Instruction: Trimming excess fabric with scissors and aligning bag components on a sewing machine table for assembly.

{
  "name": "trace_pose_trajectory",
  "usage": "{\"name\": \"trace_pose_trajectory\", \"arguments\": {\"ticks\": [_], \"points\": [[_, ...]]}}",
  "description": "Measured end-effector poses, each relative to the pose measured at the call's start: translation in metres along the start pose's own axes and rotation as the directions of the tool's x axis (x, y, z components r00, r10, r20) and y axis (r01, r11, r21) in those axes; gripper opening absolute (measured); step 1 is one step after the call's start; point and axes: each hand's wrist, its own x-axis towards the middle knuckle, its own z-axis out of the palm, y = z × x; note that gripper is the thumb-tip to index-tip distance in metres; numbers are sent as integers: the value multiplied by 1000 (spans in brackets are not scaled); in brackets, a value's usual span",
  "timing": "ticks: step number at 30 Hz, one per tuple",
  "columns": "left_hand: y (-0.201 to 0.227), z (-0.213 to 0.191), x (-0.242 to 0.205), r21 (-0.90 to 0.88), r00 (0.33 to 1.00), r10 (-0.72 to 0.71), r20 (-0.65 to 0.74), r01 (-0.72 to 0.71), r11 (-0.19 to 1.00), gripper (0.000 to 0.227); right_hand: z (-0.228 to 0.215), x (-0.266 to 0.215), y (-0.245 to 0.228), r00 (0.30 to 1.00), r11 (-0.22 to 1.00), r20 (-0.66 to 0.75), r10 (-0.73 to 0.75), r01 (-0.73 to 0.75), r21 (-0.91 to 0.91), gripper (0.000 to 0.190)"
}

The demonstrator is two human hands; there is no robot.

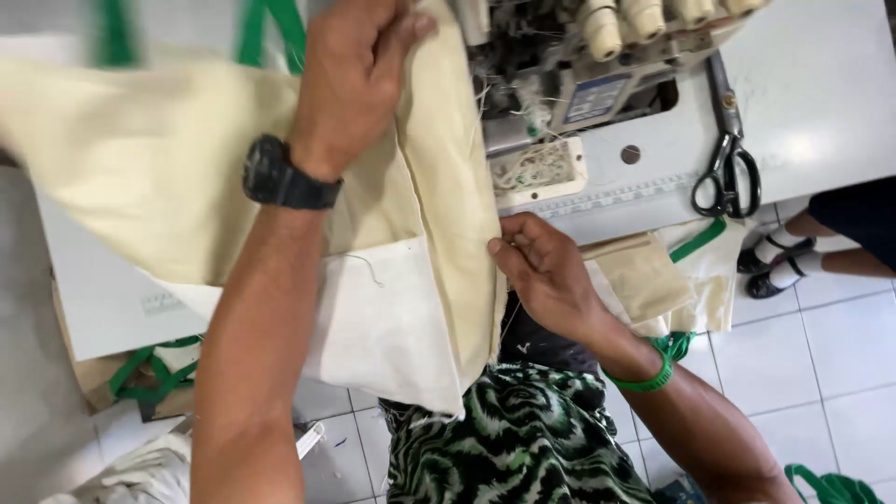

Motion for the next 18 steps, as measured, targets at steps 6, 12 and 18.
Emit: {"name": "trace_pose_trajectory", "arguments": {"ticks": [6,12,18], "points": [[17,-5,-7,-80,998,38,58,-33,996,11,-12,12,21,993,994,43,110,-108,-36,7],[50,-13,-1,-197,988,-40,151,69,978,14,-9,15,2,999,1000,-50,-2,2,2,23],[54,29,-30,-131,968,-194,158,215,968,18,-21,7,14,988,993,-100,-115,114,-18,24]]}}
